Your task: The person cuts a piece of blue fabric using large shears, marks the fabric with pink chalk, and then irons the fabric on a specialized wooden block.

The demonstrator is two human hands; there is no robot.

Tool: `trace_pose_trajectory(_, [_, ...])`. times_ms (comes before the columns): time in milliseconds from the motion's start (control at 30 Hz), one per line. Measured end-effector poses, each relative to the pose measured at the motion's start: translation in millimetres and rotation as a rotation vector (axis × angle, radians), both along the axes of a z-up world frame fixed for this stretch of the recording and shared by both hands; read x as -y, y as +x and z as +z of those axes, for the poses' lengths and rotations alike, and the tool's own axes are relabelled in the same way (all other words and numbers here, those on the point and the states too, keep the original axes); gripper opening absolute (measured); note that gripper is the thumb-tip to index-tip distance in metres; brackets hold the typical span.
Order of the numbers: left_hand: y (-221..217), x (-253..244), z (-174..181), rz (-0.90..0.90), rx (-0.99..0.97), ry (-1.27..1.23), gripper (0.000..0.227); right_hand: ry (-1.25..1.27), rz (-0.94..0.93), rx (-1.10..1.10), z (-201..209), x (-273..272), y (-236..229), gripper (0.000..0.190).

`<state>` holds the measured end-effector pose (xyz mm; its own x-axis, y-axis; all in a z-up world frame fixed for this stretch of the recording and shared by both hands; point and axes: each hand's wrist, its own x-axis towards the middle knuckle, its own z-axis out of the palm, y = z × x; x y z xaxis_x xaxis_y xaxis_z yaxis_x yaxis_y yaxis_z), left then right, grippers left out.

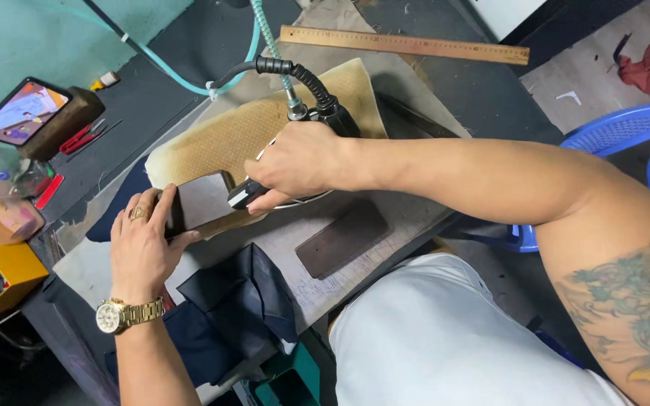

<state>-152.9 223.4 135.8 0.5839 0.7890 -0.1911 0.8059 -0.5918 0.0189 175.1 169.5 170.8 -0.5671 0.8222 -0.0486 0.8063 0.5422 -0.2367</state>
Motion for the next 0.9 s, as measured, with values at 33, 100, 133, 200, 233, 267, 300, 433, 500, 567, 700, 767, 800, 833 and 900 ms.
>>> trace_pose_trajectory(33, [-1.1,-1.7,-2.2,0.008,0.014,-0.016,0.092,0.002,-0.013,-0.003,-1.8,-0.3,1.4,0.063])
trace_pose_trajectory(100, [-2.5,-3.7,-3.0,0.013,0.029,-0.029,0.092,0.007,-0.028,-0.006,-2.4,-0.9,5.8,0.062])
trace_pose_trajectory(133, [-2.6,-4.4,-1.5,-0.001,0.032,-0.027,0.092,0.001,-0.031,-0.005,-1.0,-0.5,8.8,0.063])
trace_pose_trajectory(200, [-3.6,-5.5,1.3,-0.018,0.037,-0.023,0.092,-0.002,-0.037,-0.002,4.1,1.0,15.5,0.063])
trace_pose_trajectory(233, [-4.4,-5.9,2.4,-0.013,0.03,-0.025,0.092,-0.028,-0.043,-0.001,7.6,2.1,19.2,0.063])
trace_pose_trajectory(267, [-4.9,-6.8,3.7,-0.009,0.024,-0.027,0.091,-0.054,-0.05,0.0,11.4,3.2,23.1,0.062])
trace_pose_trajectory(300, [-8.4,-10.1,1.9,-0.013,0.026,-0.023,0.091,-0.05,-0.054,0.002,10.3,2.9,25.9,0.062])
trace_pose_trajectory(433, [4.8,-13.1,3.0,-0.096,0.143,0.091,0.083,-0.104,-0.072,0.074,26.6,9.3,41.4,0.065])
trace_pose_trajectory(500, [22.4,-4.2,2.8,-0.138,0.198,0.125,0.083,-0.149,-0.058,0.101,36.4,12.3,49.1,0.067])
trace_pose_trajectory(567, [41.6,7.3,-2.3,-0.209,0.174,0.14,0.091,-0.203,-0.045,0.119,37.5,12.7,58.0,0.068])
trace_pose_trajectory(700, [44.5,20.9,-13.3,-0.203,0.199,0.126,0.083,-0.234,-0.073,0.159,35.7,17.8,73.7,0.07])
trace_pose_trajectory(767, [50.9,37.3,-21.6,-0.281,0.402,0.357,0.081,-0.223,-0.079,0.173,24.2,16.9,79.4,0.073])
trace_pose_trajectory(800, [61.4,59.7,-39.8,-0.288,0.4,0.364,0.081,-0.215,-0.085,0.17,27.7,17.1,78.3,0.073])
trace_pose_trajectory(833, [71.5,82.1,-58.7,-0.336,0.516,0.368,0.056,-0.209,-0.095,0.171,31.1,17.4,77.1,0.072])
trace_pose_trajectory(900, [95.6,130.6,-87.6,-0.391,0.636,0.359,0.031,-0.211,-0.115,0.17,33.4,22.4,74.6,0.071])
